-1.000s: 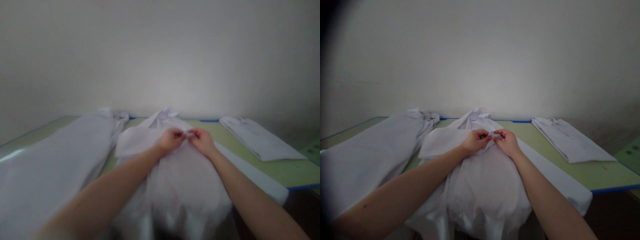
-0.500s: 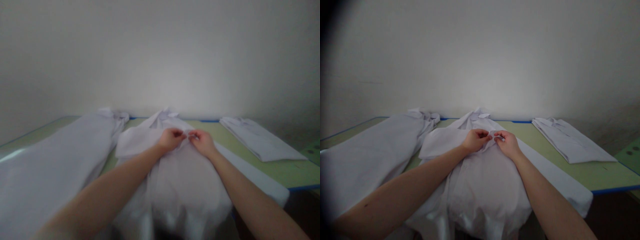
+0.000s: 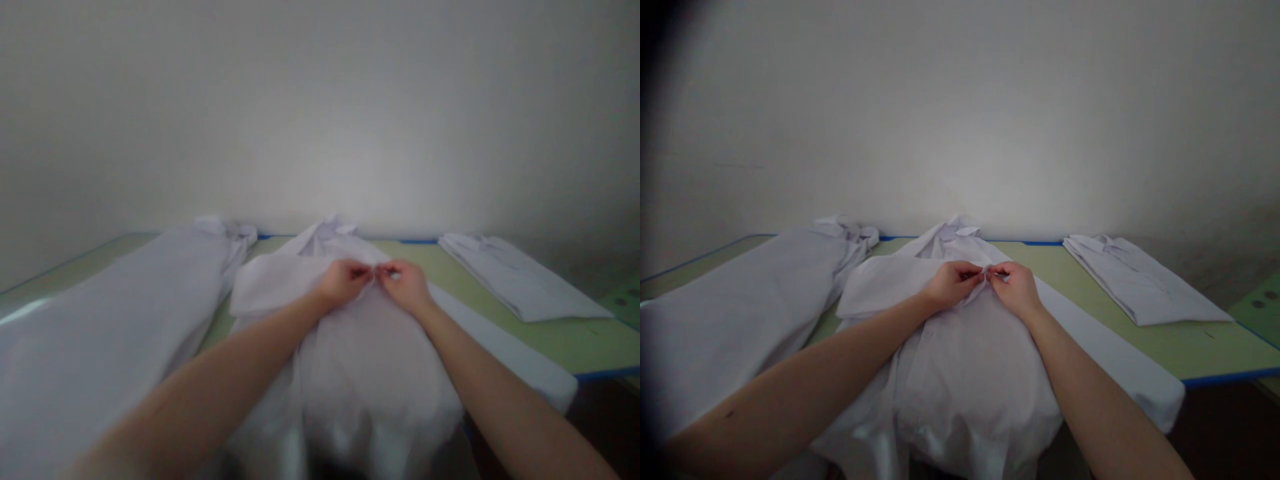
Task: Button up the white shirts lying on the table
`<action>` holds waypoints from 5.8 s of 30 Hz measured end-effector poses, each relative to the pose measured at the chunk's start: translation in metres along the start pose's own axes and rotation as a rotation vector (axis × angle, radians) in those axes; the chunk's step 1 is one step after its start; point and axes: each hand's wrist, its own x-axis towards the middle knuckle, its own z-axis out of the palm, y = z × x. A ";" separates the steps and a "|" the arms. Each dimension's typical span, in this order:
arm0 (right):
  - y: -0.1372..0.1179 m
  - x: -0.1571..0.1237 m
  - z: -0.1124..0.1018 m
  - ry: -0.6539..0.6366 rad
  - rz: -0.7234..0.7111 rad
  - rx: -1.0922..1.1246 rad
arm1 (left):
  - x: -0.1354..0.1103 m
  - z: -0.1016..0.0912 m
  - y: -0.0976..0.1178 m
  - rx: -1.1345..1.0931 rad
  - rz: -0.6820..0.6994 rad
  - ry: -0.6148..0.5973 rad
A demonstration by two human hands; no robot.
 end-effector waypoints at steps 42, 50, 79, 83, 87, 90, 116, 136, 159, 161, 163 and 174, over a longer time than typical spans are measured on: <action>0.001 -0.001 0.000 -0.276 -0.121 0.045 | 0.000 -0.006 -0.011 0.078 0.053 -0.216; 0.003 -0.002 0.001 -0.173 -0.193 0.018 | 0.005 -0.003 -0.017 0.013 -0.027 -0.204; -0.003 -0.007 0.001 -0.193 0.040 0.020 | 0.004 -0.010 0.002 0.106 -0.166 -0.350; -0.003 -0.002 -0.003 -0.263 0.176 0.177 | 0.002 -0.001 0.005 0.146 -0.160 -0.277; -0.002 0.000 -0.004 -0.219 0.245 0.174 | 0.001 0.007 0.008 0.158 -0.142 -0.133; 0.001 0.001 -0.001 -0.163 0.264 0.249 | 0.001 0.007 0.008 0.154 -0.203 -0.029; -0.004 -0.001 -0.003 0.030 -0.222 -0.182 | 0.000 0.003 0.014 0.227 -0.238 -0.038; 0.007 0.001 -0.003 -0.197 0.118 0.030 | 0.005 0.002 -0.008 0.104 -0.242 -0.112; 0.025 0.029 0.010 -0.162 0.354 -0.203 | -0.003 -0.059 0.016 0.505 -0.218 -0.385; 0.009 0.037 0.009 -0.213 0.286 -0.198 | -0.010 -0.054 0.026 0.509 -0.179 -0.345; -0.012 0.047 0.008 -0.223 0.246 -0.201 | -0.015 -0.044 0.038 0.514 -0.130 -0.219; -0.081 0.092 0.003 -0.331 0.208 -0.155 | 0.000 -0.114 0.074 0.866 -0.298 0.085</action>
